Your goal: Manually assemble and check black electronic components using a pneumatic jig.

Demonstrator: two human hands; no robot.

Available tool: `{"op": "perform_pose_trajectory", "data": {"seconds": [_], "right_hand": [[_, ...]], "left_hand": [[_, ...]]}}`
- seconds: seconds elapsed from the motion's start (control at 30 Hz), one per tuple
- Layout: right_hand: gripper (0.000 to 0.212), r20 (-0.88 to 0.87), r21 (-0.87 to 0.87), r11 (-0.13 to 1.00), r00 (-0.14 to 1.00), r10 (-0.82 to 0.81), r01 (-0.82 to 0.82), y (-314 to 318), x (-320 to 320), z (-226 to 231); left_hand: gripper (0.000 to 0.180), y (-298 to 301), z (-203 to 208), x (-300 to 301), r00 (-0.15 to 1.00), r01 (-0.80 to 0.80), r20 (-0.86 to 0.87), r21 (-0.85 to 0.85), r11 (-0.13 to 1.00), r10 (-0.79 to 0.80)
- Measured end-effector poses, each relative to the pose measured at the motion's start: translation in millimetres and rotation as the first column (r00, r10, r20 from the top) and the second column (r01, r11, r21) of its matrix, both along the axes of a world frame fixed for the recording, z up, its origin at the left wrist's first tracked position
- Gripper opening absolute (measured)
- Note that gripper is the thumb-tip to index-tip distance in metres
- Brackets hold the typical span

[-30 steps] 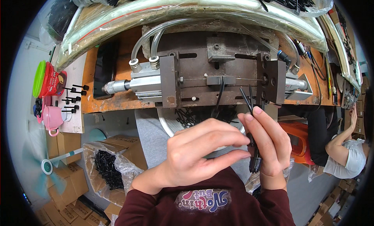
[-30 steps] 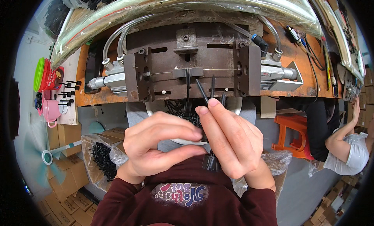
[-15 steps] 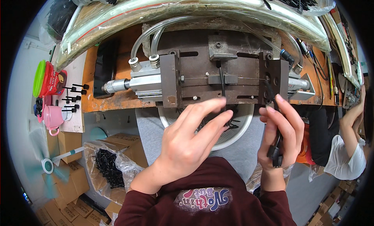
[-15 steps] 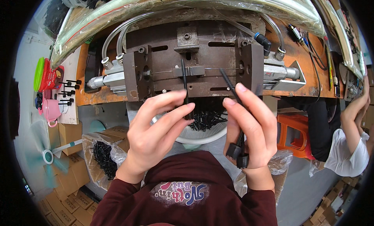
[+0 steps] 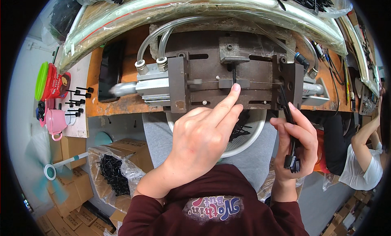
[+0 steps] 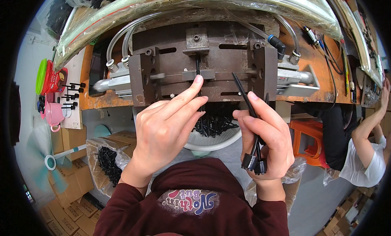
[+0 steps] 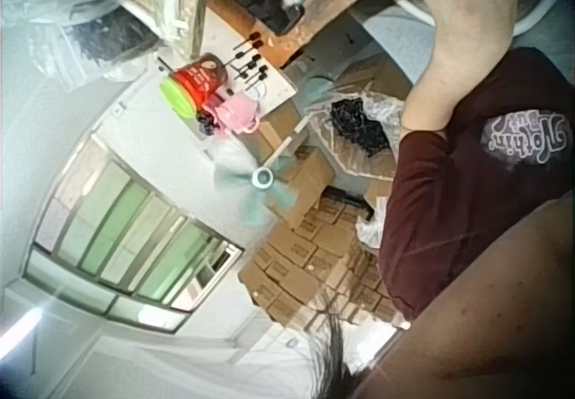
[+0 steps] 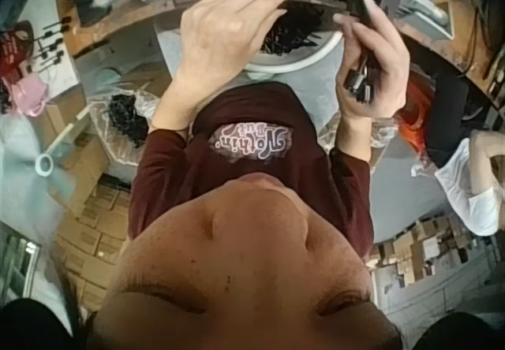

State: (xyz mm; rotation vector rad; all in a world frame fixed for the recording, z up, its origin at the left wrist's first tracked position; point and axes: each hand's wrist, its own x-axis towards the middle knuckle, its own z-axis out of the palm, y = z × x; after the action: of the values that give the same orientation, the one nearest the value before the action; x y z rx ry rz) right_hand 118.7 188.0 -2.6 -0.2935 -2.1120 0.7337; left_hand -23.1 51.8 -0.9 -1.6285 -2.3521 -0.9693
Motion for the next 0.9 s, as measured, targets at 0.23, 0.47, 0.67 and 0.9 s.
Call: {"op": "perform_pose_trajectory", "data": {"seconds": [0.23, 0.47, 0.67, 0.9], "right_hand": [[0.034, 0.176, 0.259, 0.958, 0.981, 0.077, -0.121, -5, -11, 8], [0.039, 0.127, 0.176, 0.956, 0.969, 0.213, -0.234, -8, -19, -1], [0.038, 0.147, 0.044, 0.966, 0.958, 0.245, -0.254, -13, -17, 10], [0.025, 0.008, -0.026, 0.991, 0.992, 0.13, -0.129, -11, 0, 5]], "left_hand": [[0.039, -15, 23, 16, 0.692, 0.211, 0.615, 0.328, 0.921, -0.377], [0.036, -17, 17, 20, 0.837, 0.194, 0.425, 0.358, 0.913, -0.344], [0.037, -25, 24, 22, 0.812, 0.227, 0.461, 0.316, 0.921, -0.359], [0.039, -24, 11, 16, 0.967, 0.041, 0.231, 0.27, 0.962, -0.106]]}}
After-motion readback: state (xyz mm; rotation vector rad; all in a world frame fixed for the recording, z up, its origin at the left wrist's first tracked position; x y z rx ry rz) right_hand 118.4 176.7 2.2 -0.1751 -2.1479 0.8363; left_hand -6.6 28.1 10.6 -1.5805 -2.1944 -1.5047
